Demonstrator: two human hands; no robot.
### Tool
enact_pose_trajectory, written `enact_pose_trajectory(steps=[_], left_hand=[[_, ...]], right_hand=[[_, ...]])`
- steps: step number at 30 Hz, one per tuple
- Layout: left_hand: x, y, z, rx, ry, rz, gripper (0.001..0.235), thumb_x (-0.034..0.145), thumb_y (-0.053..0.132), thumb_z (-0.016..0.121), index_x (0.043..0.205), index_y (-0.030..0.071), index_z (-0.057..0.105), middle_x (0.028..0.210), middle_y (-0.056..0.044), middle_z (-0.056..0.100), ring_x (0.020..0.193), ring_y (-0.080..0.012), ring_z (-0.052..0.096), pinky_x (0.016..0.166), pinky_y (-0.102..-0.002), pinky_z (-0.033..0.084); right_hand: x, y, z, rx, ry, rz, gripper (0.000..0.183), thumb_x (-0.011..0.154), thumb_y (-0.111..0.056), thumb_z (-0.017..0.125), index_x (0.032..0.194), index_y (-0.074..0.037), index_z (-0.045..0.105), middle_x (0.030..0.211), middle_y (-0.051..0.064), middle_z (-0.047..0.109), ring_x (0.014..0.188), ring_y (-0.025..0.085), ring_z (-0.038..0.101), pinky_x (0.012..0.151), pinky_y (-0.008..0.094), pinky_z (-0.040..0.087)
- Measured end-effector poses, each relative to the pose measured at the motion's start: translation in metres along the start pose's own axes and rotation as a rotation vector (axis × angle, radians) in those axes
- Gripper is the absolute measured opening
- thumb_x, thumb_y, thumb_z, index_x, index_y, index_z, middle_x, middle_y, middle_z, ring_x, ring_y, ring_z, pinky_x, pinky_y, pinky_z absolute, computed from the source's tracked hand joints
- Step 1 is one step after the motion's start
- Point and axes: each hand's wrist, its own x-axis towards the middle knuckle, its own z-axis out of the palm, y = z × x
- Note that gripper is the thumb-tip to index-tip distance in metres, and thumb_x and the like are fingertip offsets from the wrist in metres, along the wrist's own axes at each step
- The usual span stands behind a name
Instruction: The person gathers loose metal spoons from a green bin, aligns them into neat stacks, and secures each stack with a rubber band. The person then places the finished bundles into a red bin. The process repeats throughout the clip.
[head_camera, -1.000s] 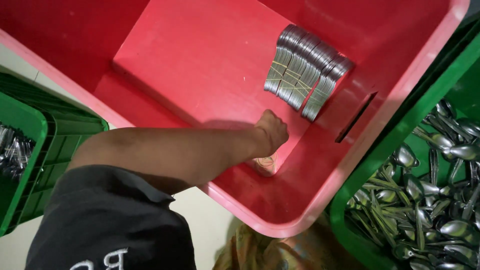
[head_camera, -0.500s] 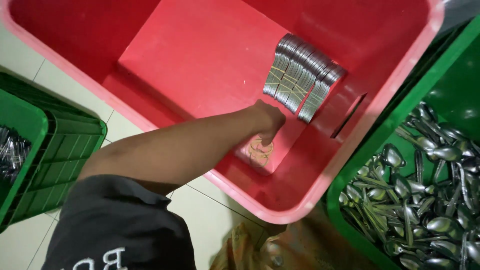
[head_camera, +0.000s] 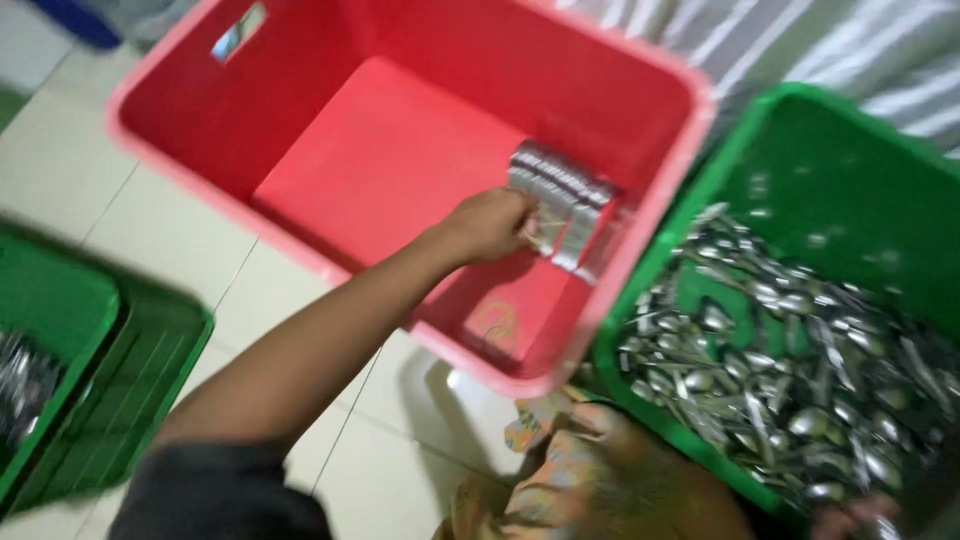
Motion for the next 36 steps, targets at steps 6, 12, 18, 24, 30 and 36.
enact_pose_trajectory(steps=[6, 12, 18, 24, 30, 36], left_hand=[[-0.063, 0.095, -0.043, -0.022, 0.321, -0.025, 0.034, 0.093, 0.021, 0.052, 0.12, 0.007, 0.038, 0.086, -0.019, 0.07, 0.072, -0.0461, 0.067, 0.064, -0.06, 0.047], [-0.066, 0.201, -0.047, -0.132, 0.56, 0.175, 0.019, 0.089, 0.014, 0.049, 0.082, 0.012, 0.067, 0.085, -0.007, 0.064, 0.071, -0.0295, 0.062, 0.069, -0.044, 0.05], [-0.019, 0.277, 0.016, -0.772, 0.292, 0.33, 0.037, 0.101, 0.035, 0.047, 0.104, 0.006, 0.071, 0.108, -0.005, 0.06, 0.101, -0.0194, 0.062, 0.092, -0.032, 0.05], [-0.006, 0.339, 0.026, -1.179, -0.028, 0.083, 0.042, 0.1, 0.037, 0.055, 0.084, 0.003, 0.076, 0.071, -0.005, 0.066, 0.059, -0.013, 0.056, 0.062, -0.027, 0.049], [0.017, 0.297, 0.094, -1.468, 0.009, 0.173, 0.024, 0.102, 0.023, 0.049, 0.093, 0.005, 0.062, 0.075, -0.001, 0.051, 0.07, -0.0132, 0.044, 0.073, -0.026, 0.038], [0.019, 0.282, 0.113, -1.103, -0.062, -0.002, 0.038, 0.093, 0.037, 0.053, 0.113, 0.009, 0.068, 0.096, -0.012, 0.072, 0.084, -0.024, 0.069, 0.076, -0.041, 0.06]], right_hand=[[-0.05, -0.162, 0.315, -0.246, 0.46, -0.034, 0.03, 0.084, 0.01, 0.068, 0.113, 0.005, 0.067, 0.057, 0.019, 0.053, 0.041, 0.027, 0.044, 0.039, 0.04, 0.036], [-0.046, -0.202, 0.333, -0.925, 0.563, -0.077, 0.049, 0.071, -0.038, 0.084, 0.106, -0.01, 0.065, 0.071, 0.007, 0.078, 0.055, 0.023, 0.072, 0.057, 0.037, 0.057], [-0.015, -0.224, 0.341, -0.817, 0.602, -0.356, 0.04, 0.07, -0.03, 0.087, 0.101, -0.014, 0.068, 0.058, 0.001, 0.078, 0.042, 0.017, 0.07, 0.042, 0.034, 0.054], [0.01, -0.196, 0.332, -0.844, 0.548, -0.428, 0.047, 0.061, -0.024, 0.09, 0.101, -0.014, 0.067, 0.066, -0.001, 0.08, 0.049, 0.014, 0.074, 0.046, 0.029, 0.056], [-0.006, -0.217, 0.317, -0.656, 0.184, -0.388, 0.052, 0.069, -0.022, 0.084, 0.117, -0.014, 0.067, 0.088, 0.002, 0.081, 0.063, 0.015, 0.072, 0.057, 0.031, 0.056], [0.012, -0.202, 0.281, -0.477, 0.234, -0.285, 0.024, 0.083, -0.024, 0.073, 0.092, -0.006, 0.086, 0.113, 0.008, 0.084, 0.092, 0.023, 0.079, 0.082, 0.035, 0.065]])
